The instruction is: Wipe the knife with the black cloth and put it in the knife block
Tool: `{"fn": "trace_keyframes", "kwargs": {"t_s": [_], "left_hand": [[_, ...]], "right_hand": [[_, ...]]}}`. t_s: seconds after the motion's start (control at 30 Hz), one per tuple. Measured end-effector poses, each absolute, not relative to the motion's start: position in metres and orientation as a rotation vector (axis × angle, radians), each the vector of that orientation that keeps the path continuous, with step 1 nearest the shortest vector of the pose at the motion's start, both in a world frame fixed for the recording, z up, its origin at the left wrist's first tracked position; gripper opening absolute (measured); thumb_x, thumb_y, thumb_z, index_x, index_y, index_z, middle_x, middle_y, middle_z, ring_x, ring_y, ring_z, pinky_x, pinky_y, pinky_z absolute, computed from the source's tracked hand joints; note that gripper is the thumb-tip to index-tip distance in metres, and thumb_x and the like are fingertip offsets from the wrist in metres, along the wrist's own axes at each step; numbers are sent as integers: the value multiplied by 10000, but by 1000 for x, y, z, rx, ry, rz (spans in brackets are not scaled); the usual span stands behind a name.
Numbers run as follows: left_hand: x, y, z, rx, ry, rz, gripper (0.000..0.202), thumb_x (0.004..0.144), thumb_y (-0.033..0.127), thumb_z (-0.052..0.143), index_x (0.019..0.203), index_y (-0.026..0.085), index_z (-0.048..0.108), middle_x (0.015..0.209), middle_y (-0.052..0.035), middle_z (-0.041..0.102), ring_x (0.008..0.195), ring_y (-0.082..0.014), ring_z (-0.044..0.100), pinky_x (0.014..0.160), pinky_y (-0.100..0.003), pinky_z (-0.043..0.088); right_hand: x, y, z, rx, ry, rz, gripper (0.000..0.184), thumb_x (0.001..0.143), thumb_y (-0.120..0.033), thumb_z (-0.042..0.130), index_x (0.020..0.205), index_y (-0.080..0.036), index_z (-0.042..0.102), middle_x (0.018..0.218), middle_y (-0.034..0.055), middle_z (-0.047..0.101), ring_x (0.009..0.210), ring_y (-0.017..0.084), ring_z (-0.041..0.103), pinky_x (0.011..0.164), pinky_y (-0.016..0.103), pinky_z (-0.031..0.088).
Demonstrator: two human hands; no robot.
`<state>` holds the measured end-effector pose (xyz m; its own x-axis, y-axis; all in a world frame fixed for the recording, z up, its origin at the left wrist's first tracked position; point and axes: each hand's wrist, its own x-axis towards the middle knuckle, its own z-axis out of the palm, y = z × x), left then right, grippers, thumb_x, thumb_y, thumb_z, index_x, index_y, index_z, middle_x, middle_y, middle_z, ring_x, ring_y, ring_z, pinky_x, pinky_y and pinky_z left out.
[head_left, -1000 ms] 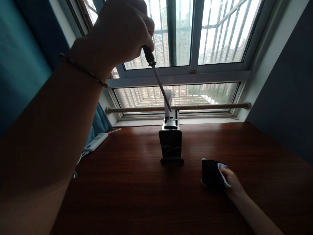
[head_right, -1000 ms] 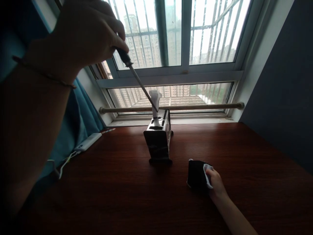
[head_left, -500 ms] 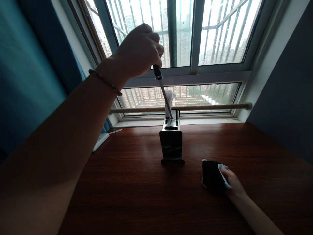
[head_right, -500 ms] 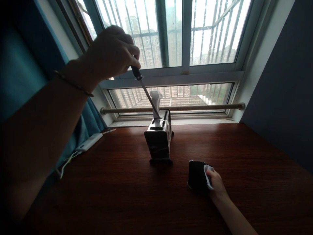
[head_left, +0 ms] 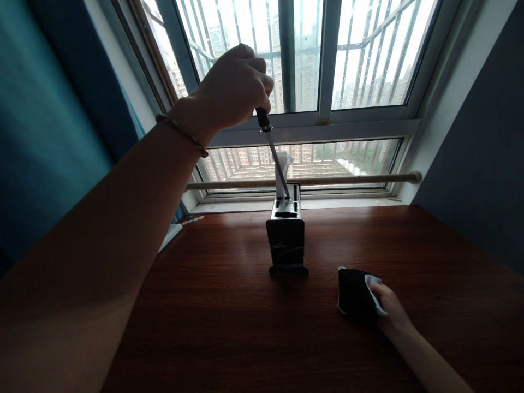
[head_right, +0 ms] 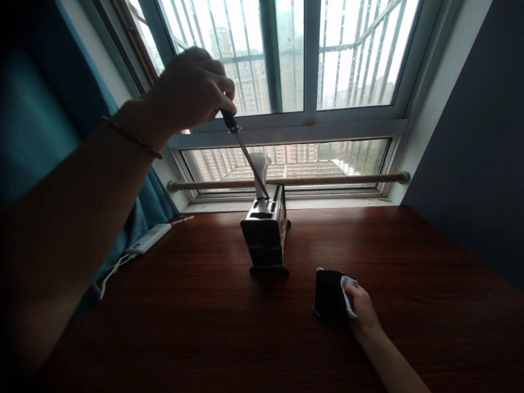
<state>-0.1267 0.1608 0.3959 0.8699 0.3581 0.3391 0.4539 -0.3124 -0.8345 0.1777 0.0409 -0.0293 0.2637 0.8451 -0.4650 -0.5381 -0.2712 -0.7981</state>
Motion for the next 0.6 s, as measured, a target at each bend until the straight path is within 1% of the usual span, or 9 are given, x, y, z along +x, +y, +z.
{"fn": "trace_keyframes", "kwargs": {"t_s": [0.13,0.23,0.43,0.6], "left_hand": [[-130,164,396,-1926,-601,-110,354,824,90,349,902,133,691,827,6,549,903,-91,368,875,-317,214],[-131,167,395,-1947,-585,-113,327,823,87,373,880,119,693,807,-6,547,879,-97,359,875,-320,219],[-130,171,389,-1943,-571,-112,314,777,47,421,847,169,702,789,-13,565,868,-137,399,881,-345,244],[-118,170,382,-1948,-597,-83,232,801,79,456,728,141,667,737,-37,576,854,-149,417,867,-363,267]], "right_hand": [[179,42,-33,-1247,-335,1373,179,450,-170,663,610,-167,582,488,-38,567,428,107,499,399,207,412],[180,42,-34,-1245,-338,1375,161,466,-163,655,608,-165,580,488,-40,564,428,105,498,400,206,409],[180,42,-34,-1249,-339,1387,158,476,-171,662,608,-165,576,490,-38,562,429,107,501,401,208,405],[180,42,-32,-1256,-338,1386,171,464,-189,672,606,-165,581,486,-37,562,426,109,497,400,213,403]]}}
